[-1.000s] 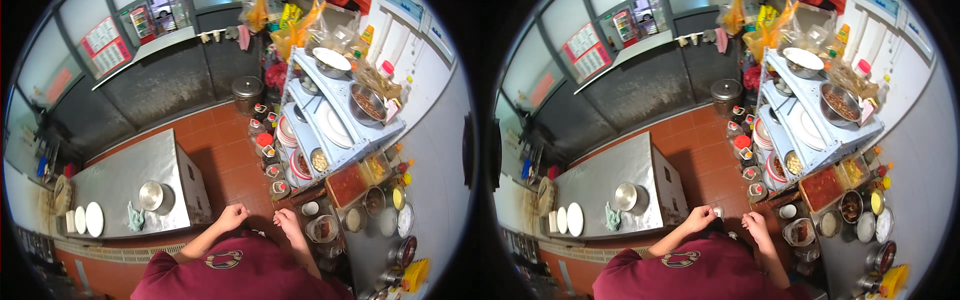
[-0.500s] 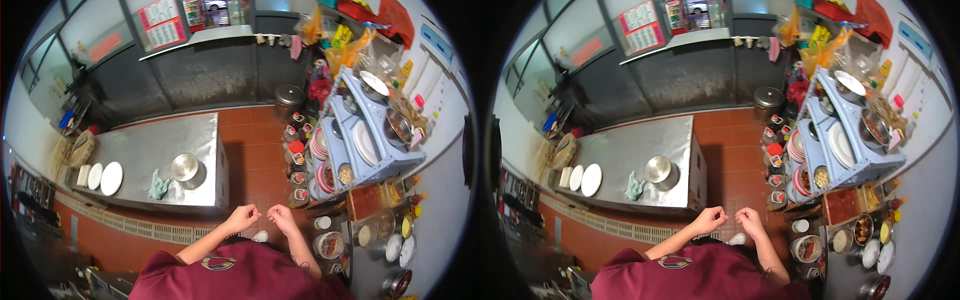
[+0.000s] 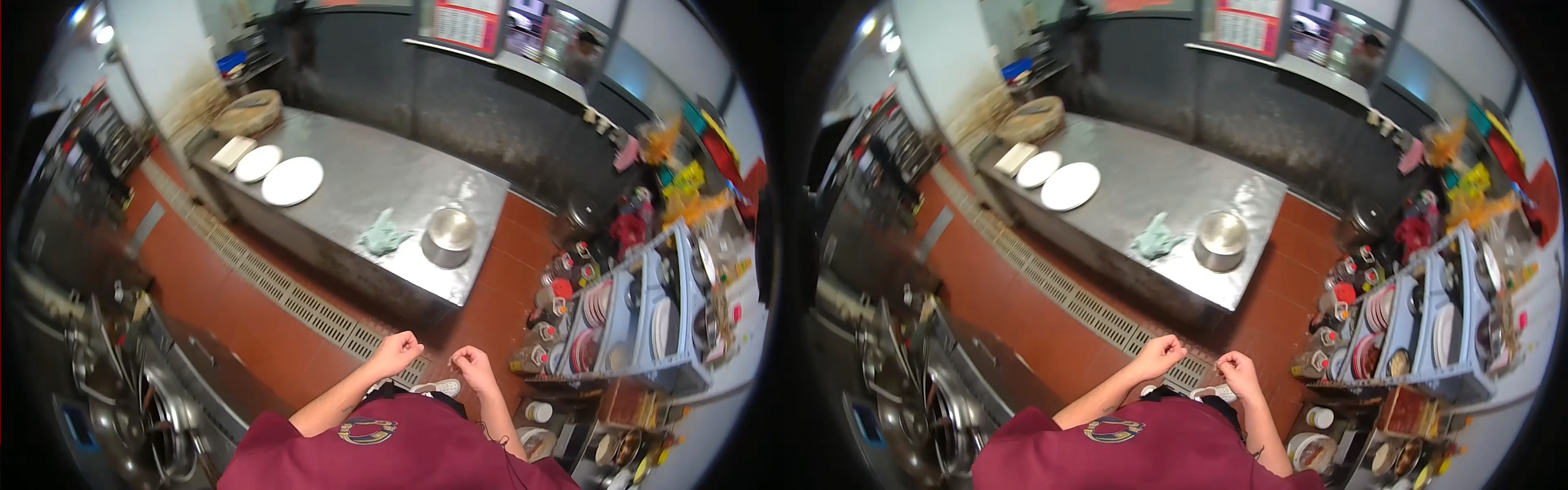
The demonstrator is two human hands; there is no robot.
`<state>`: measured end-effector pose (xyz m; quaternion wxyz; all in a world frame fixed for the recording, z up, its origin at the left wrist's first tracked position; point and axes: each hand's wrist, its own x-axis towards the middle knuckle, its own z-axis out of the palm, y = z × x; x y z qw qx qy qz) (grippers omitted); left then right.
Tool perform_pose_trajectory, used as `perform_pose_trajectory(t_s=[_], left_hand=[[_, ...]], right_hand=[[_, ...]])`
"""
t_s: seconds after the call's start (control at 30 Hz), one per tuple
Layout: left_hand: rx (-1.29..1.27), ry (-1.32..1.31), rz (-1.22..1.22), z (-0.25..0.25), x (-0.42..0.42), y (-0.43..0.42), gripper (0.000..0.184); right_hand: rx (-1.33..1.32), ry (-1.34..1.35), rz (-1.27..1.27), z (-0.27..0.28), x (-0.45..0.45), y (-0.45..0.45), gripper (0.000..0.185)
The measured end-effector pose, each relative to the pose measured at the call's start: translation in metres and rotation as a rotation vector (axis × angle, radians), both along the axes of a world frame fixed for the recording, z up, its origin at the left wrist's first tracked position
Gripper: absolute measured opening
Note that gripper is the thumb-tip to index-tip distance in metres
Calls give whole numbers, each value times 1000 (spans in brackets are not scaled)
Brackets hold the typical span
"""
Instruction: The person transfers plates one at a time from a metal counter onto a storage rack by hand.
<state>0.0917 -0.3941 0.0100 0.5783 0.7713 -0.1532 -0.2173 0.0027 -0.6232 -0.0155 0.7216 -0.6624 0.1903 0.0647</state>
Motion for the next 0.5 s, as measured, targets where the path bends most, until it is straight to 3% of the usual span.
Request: perform_pose_trajectory(t_s=[0.27,0.5], left_hand=[[-58,99,247,3,-14,102,23],[-179,76,394,-19,-6,135,23]], right_hand=[[-44,-22,250,23,52,104,5],[-10,13,402,29,85,146,4]])
